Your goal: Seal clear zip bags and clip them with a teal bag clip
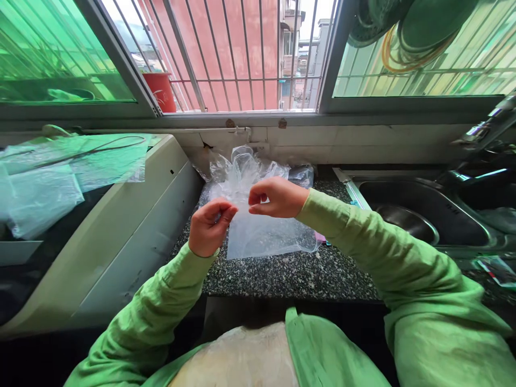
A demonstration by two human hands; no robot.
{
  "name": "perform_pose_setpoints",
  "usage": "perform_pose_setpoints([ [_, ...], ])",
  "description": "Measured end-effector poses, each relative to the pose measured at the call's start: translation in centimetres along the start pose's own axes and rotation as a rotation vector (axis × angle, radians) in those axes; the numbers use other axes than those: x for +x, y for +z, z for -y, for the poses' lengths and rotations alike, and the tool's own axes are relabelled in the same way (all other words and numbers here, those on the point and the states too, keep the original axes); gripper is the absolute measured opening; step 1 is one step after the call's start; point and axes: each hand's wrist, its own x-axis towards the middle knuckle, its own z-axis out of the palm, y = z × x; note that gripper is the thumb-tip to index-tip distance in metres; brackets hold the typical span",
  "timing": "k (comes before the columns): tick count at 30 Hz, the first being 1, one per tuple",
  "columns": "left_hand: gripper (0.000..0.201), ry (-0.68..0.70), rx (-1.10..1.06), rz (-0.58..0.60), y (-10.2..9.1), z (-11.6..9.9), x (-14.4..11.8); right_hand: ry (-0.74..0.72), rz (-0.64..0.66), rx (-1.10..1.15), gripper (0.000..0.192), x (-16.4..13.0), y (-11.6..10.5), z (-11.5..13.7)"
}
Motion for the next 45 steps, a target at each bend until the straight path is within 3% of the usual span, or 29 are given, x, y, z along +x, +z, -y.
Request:
perform_pose_setpoints([
  [4,0.014,-0.075,-0.073,-0.07,-0.6,0.6,-1.0,-0.043,-0.026,0.001,0.018,-1.6,-0.2,-1.1],
  [9,0.016,-0.159,-0.115,-0.118,-1.0,-0.3,-2.6,-0.096,-0.16,-0.067,0.016,-4.0,1.3,-2.0],
  [14,0.015,-0.146,-0.163,-0.166,-0.4,-0.5,-4.9,-0.176,-0.262,-0.176,0.015,-5.0,2.4,-1.9],
  [19,0.012,-0.137,-0.206,-0.142,0.7,0.9,-6.4,-0.187,-0.202,-0.337,0.016,-6.2,0.8,-0.6],
  [23,0.011,-0.118,-0.205,-0.079,1.7,2.2,-4.8,-0.088,-0.233,-0.418,0.019,-6.7,0.0,-0.8],
  [27,0.016,-0.103,-0.117,-0.09,3.0,4.1,-1.4,0.016,-0.369,-0.445,0.02,-6.0,0.6,-3.3],
  [30,0.021,-0.127,-0.118,-0.08,3.9,5.6,0.2,0.059,-0.351,-0.399,0.02,-5.2,1.0,-5.4],
  [35,0.024,-0.198,-0.167,-0.069,4.9,7.0,-0.5,0.084,-0.23,-0.334,0.018,-5.1,1.4,-6.4],
  [45,0.022,-0.095,-0.072,-0.068,4.0,7.2,-0.9,0.058,-0.137,-0.333,0.019,-4.6,2.5,-6.2],
])
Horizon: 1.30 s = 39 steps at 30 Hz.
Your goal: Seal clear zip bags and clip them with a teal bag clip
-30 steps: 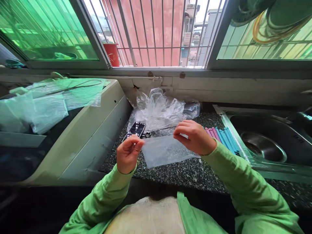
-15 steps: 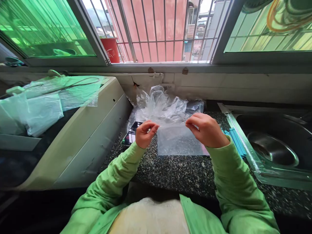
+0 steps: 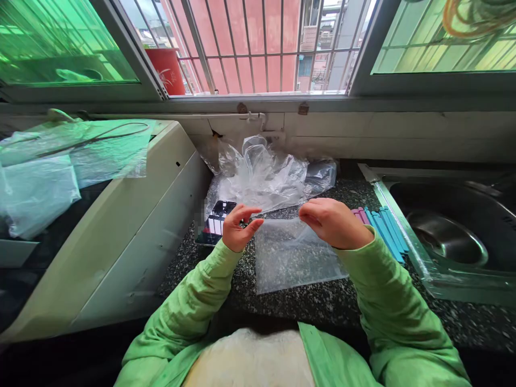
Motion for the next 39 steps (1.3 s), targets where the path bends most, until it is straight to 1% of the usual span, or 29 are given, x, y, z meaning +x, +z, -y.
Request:
perform_pose_setpoints([
  [2,0.017,0.022,-0.006,0.037,-0.1,0.0,0.1,0.001,0.01,-0.006,0.019,0.1,0.2,0.0],
  [4,0.018,0.016,-0.022,0.057,-0.2,0.1,0.1,0.004,0.018,0.009,0.018,0.1,0.4,-0.1],
  [8,0.021,-0.037,-0.062,0.07,-0.4,0.3,-0.2,-0.002,0.017,0.084,0.019,0.2,0.4,-0.3],
  [11,0.022,-0.078,-0.098,0.078,-0.4,0.4,-0.2,0.004,0.008,0.098,0.018,0.3,0.4,-0.4],
  [14,0.022,-0.107,-0.112,0.084,-0.4,0.5,-0.2,0.02,0.024,0.101,0.017,0.4,0.6,-0.6],
  [16,0.024,-0.135,-0.111,0.121,-0.4,0.7,-0.1,0.036,0.044,0.09,0.017,0.4,0.9,-0.7],
  [18,0.026,-0.167,-0.096,0.192,-0.5,1.1,0.0,0.051,0.068,0.07,0.016,0.5,1.2,-0.7],
  [20,0.025,-0.176,-0.046,0.237,-0.7,1.4,0.1,0.063,0.09,0.051,0.016,0.6,1.7,-0.7],
  [22,0.021,-0.142,0.04,0.207,-0.8,1.6,0.2,0.067,0.108,0.044,0.016,0.8,2.2,-0.5],
  [24,0.025,-0.061,0.144,0.172,-0.7,1.4,0.1,0.059,0.123,0.052,0.016,1.0,2.7,-0.2],
  [25,0.027,-0.012,0.194,0.177,-0.7,1.3,0.1,0.053,0.13,0.06,0.015,1.1,2.9,0.0],
  [27,0.025,0.08,0.273,0.237,-0.4,1.1,-0.1,0.039,0.145,0.076,0.015,1.2,3.4,0.3],
  [29,0.018,0.132,0.298,0.311,-0.2,1.1,-0.2,0.032,0.158,0.083,0.015,1.3,3.6,0.5],
  [31,0.015,0.138,0.269,0.366,-0.1,1.2,-0.2,0.034,0.169,0.087,0.015,1.4,3.8,0.5],
  [33,0.016,0.115,0.223,0.398,-0.1,1.3,-0.2,0.038,0.179,0.099,0.016,1.5,3.9,0.5],
  [39,0.016,0.049,0.145,0.418,-0.2,1.5,0.0,0.054,0.181,0.158,0.015,1.7,4.2,0.4],
])
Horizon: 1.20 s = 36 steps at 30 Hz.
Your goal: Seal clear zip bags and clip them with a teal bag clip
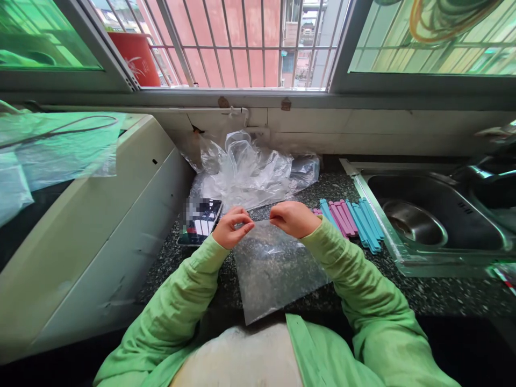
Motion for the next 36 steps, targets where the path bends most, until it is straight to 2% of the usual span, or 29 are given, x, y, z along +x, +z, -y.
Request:
perform_pose_setpoints([
  [4,0.017,-0.032,-0.025,-0.006,-0.1,0.0,0.0,0.061,0.024,0.045,0.016,-0.5,-0.9,-0.9],
  [8,0.017,-0.053,-0.043,-0.021,-0.3,0.1,0.0,0.175,0.041,0.078,0.019,-1.7,-2.6,-2.8],
  [11,0.018,-0.071,-0.05,-0.02,-0.3,0.1,0.1,0.206,0.048,0.123,0.019,-2.3,-3.3,-4.2],
  [16,0.018,-0.126,-0.088,-0.038,-0.2,0.3,0.1,0.188,0.087,0.169,0.017,-2.2,-2.9,-5.3],
  [23,0.021,-0.189,-0.182,-0.025,-0.2,0.4,0.0,0.13,-0.052,0.187,0.019,-2.1,-2.9,-5.6],
  [26,0.021,-0.2,-0.176,0.01,-0.2,0.6,0.0,0.116,-0.065,0.202,0.019,-2.1,-2.9,-5.6],
  [29,0.02,-0.177,-0.069,0.066,-0.1,1.0,-0.1,0.103,-0.033,0.203,0.018,-2.2,-2.7,-5.7],
  [32,0.016,-0.129,0.177,0.056,0.4,1.2,-0.3,0.097,-0.014,0.155,0.015,-2.0,-2.5,-5.8],
  [36,0.036,-0.069,0.429,0.015,1.4,0.8,-0.5,0.062,0.011,0.093,0.014,-1.6,-2.0,-5.4],
])
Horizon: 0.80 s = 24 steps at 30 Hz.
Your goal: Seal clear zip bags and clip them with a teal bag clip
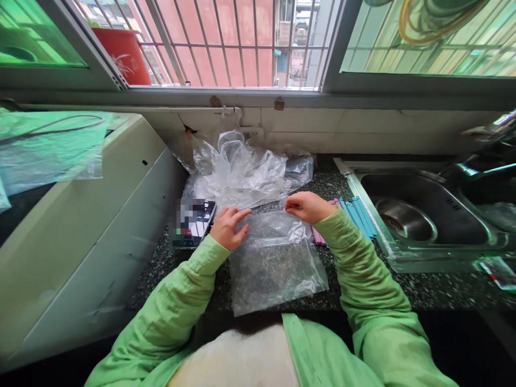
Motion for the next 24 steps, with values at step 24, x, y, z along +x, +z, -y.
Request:
perform_pose_setpoints([
  [24,0.017,-0.255,-0.637,-0.026,0.0,-0.7,0.5,0.216,-0.048,0.51,0.039,0.8,1.4,-0.2],
])
